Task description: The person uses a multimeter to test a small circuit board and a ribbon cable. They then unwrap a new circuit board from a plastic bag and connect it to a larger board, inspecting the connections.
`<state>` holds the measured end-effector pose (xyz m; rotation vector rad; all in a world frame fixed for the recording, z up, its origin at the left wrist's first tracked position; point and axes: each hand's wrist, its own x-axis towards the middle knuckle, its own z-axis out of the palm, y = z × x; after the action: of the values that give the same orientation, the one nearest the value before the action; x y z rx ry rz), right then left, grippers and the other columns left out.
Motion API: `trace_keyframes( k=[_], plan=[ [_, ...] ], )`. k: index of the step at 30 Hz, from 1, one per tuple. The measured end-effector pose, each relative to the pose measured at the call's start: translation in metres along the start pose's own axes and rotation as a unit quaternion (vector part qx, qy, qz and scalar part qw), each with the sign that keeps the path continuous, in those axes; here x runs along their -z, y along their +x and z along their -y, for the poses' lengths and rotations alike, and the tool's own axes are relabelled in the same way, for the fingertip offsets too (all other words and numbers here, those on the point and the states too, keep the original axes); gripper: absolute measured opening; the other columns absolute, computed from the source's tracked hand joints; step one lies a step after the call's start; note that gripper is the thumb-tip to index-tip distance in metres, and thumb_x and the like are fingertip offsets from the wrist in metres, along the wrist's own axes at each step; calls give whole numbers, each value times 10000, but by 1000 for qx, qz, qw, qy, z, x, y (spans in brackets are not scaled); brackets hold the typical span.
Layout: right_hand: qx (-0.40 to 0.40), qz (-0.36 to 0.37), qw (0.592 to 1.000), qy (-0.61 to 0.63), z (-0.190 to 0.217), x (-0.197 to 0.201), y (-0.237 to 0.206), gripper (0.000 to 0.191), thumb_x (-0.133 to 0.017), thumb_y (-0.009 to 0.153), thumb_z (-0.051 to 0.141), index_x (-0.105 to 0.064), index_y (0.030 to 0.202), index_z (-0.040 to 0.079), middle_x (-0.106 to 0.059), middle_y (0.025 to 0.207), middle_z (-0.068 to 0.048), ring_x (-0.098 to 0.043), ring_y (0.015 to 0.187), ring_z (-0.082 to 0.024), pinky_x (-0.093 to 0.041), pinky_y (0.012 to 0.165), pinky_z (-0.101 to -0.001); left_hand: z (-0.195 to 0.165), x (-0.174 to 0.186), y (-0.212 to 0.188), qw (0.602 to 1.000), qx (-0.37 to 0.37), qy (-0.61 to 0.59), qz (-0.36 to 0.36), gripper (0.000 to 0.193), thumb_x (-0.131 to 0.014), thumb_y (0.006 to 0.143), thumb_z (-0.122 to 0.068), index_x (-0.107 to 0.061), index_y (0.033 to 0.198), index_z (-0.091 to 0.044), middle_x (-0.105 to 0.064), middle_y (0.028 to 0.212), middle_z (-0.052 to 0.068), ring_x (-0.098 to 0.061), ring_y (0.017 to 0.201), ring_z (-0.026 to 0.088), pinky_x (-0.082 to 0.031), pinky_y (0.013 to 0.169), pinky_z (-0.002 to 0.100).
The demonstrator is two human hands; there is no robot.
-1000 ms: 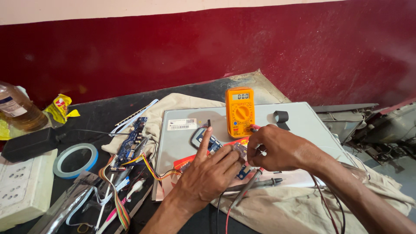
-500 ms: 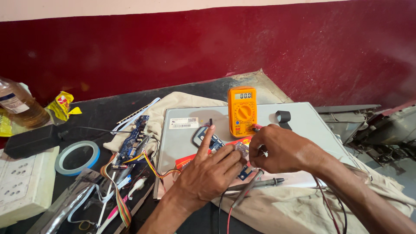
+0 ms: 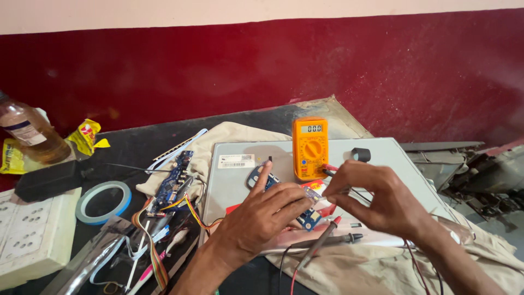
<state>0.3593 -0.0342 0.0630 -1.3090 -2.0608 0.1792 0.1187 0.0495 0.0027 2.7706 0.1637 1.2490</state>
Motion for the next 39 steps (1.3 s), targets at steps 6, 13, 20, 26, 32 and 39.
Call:
trace_keyframes(
  k=[6,13,20,26,32,39],
  plan=[
    [129,-63,988,-56,-6,-14,-15,153,-791,785,34,-760,930,73,-726,876,-30,-684,822,-189,-558,729,-352,12,0,-8,994,4,-103,30,529,-848,791,-157,-666,1281,-72,-651,1288,85,-642,1242,236,-262,1242,661],
    [169,-72,980,-75,-3,-18,-18,194,-781,766,20,-765,949,84,-722,892,-21,-667,840,-200,-561,740,-347,13,-3,-11,988,1,-151,25,529,-837,806,-88,-650,1301,-92,-655,1290,61,-643,1267,229,-263,1267,650],
    [179,-91,976,-83,-1,-24,-21,208,-770,752,-3,-745,942,77,-714,897,-26,-672,852,-206,-568,750,-354,13,-4,-13,981,6,-193,33,495,-794,829,1,-646,1294,-83,-650,1292,77,-637,1279,237,-272,1277,628],
    [181,-113,974,-79,2,-25,-26,239,-771,746,-20,-741,965,72,-701,887,-29,-668,841,-214,-561,741,-349,13,-8,-13,977,-6,-210,35,491,-786,834,28,-639,1290,-78,-640,1298,78,-639,1271,245,-321,1279,576],
    [193,-105,972,-80,2,-26,-26,285,-751,713,-51,-740,964,83,-727,927,-9,-679,866,-211,-570,759,-347,11,-5,-14,973,11,-229,39,467,-770,851,35,-645,1286,-80,-651,1292,70,-655,1258,236,-334,1289,543],
    [189,-115,973,-69,2,-28,-28,280,-764,713,-45,-741,959,86,-730,933,-6,-680,857,-201,-568,753,-341,8,-2,-10,973,12,-227,38,449,-772,861,-5,-648,1287,-78,-666,1289,66,-669,1230,241,-405,1254,507]
  ],
)
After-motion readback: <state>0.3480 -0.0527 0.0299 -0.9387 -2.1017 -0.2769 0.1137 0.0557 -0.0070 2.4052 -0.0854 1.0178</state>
